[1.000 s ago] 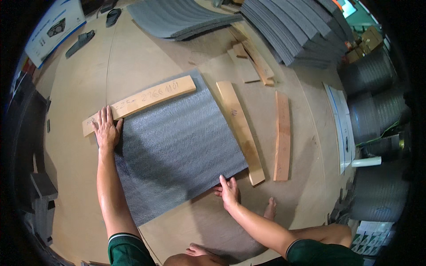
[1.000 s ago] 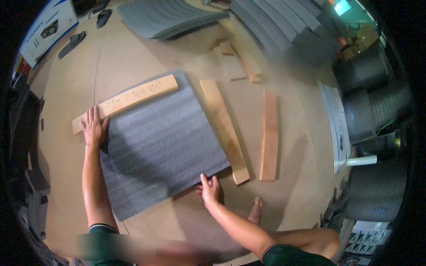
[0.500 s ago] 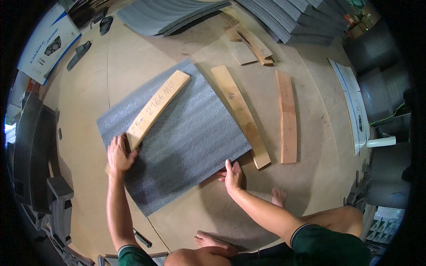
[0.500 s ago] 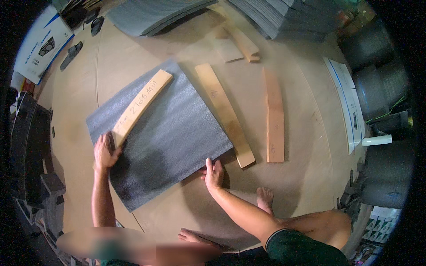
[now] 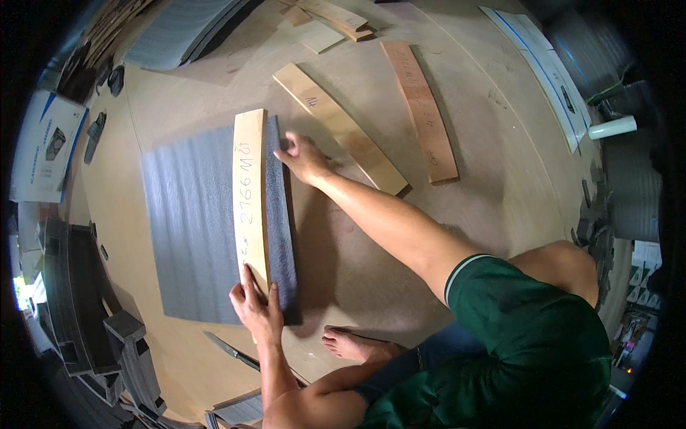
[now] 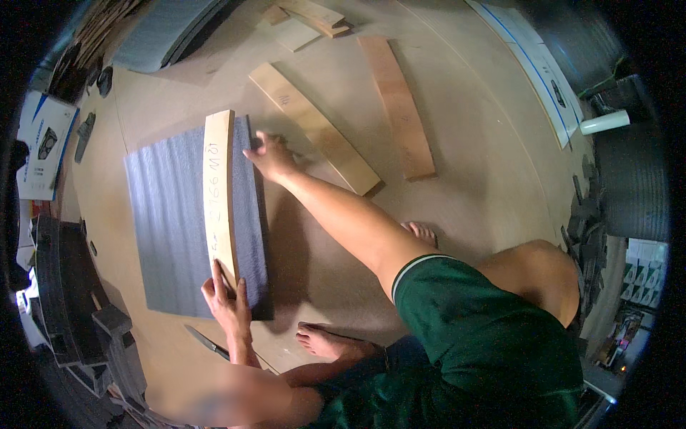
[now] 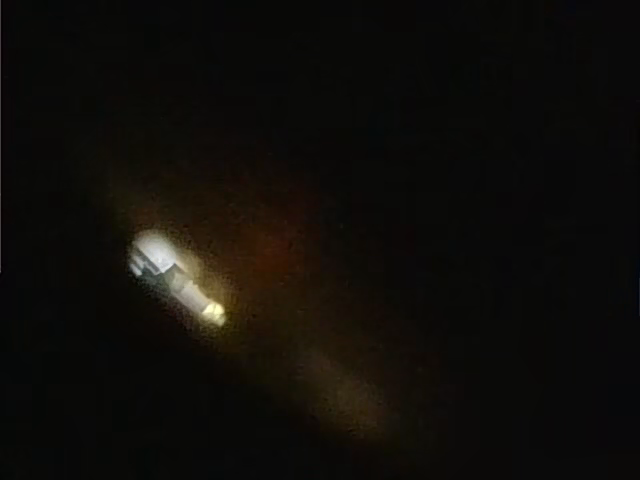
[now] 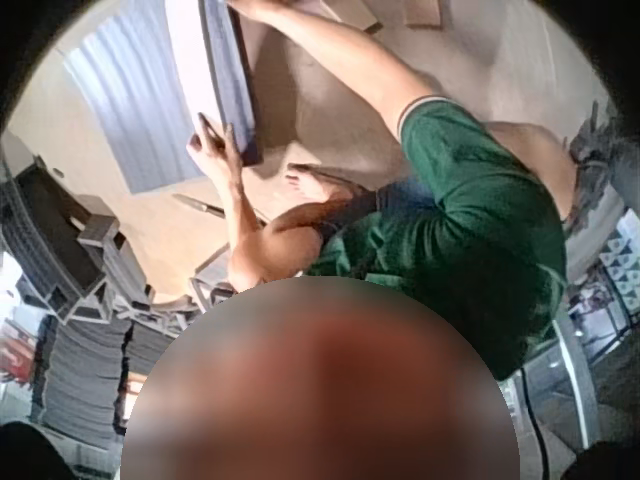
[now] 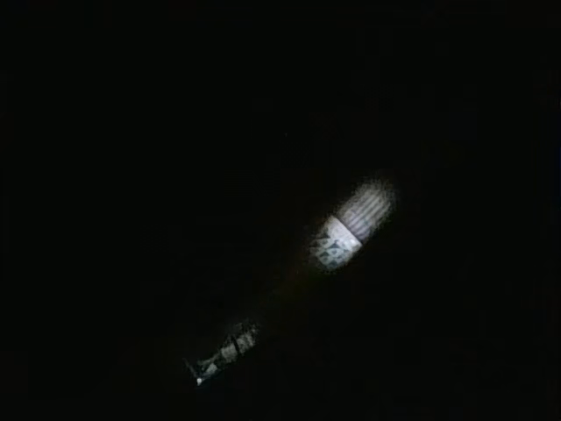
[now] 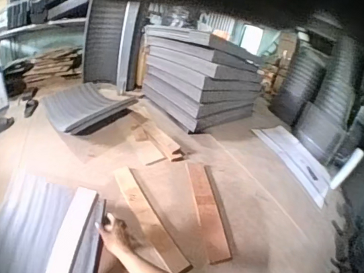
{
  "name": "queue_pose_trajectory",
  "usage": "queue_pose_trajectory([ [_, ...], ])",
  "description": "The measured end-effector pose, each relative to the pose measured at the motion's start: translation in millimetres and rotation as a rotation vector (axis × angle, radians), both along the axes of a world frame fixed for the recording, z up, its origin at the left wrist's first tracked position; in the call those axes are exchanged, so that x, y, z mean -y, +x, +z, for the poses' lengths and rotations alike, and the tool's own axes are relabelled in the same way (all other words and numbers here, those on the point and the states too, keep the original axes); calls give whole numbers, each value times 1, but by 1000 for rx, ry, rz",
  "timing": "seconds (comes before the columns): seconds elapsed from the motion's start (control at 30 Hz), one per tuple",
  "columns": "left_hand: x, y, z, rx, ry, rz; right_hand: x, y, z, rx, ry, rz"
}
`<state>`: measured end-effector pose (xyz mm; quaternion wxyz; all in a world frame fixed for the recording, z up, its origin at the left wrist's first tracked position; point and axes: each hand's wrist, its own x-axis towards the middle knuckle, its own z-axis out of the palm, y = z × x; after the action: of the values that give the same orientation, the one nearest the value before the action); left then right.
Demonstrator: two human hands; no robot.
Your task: The person uses a knife to cut a grey flexible sheet along a wooden template. They repeatedly position the template, cut along its edge, and remove the cut pieces, stacking them on the floor.
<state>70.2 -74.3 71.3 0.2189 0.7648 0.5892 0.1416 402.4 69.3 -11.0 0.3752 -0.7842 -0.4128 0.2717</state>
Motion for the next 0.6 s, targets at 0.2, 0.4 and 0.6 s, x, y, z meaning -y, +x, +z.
queue_pose_trajectory([
  [0.2, 12, 42, -50, -285, 15, -137, 94, 56, 9, 581, -128, -175],
  [0.4, 22, 48, -64, -232, -39, -44, 137, 107, -4, 465, -536, 20],
  [0.6, 24, 38, -67, -240, 0, -204, 160, 135, -14, 653, -206, -227],
])
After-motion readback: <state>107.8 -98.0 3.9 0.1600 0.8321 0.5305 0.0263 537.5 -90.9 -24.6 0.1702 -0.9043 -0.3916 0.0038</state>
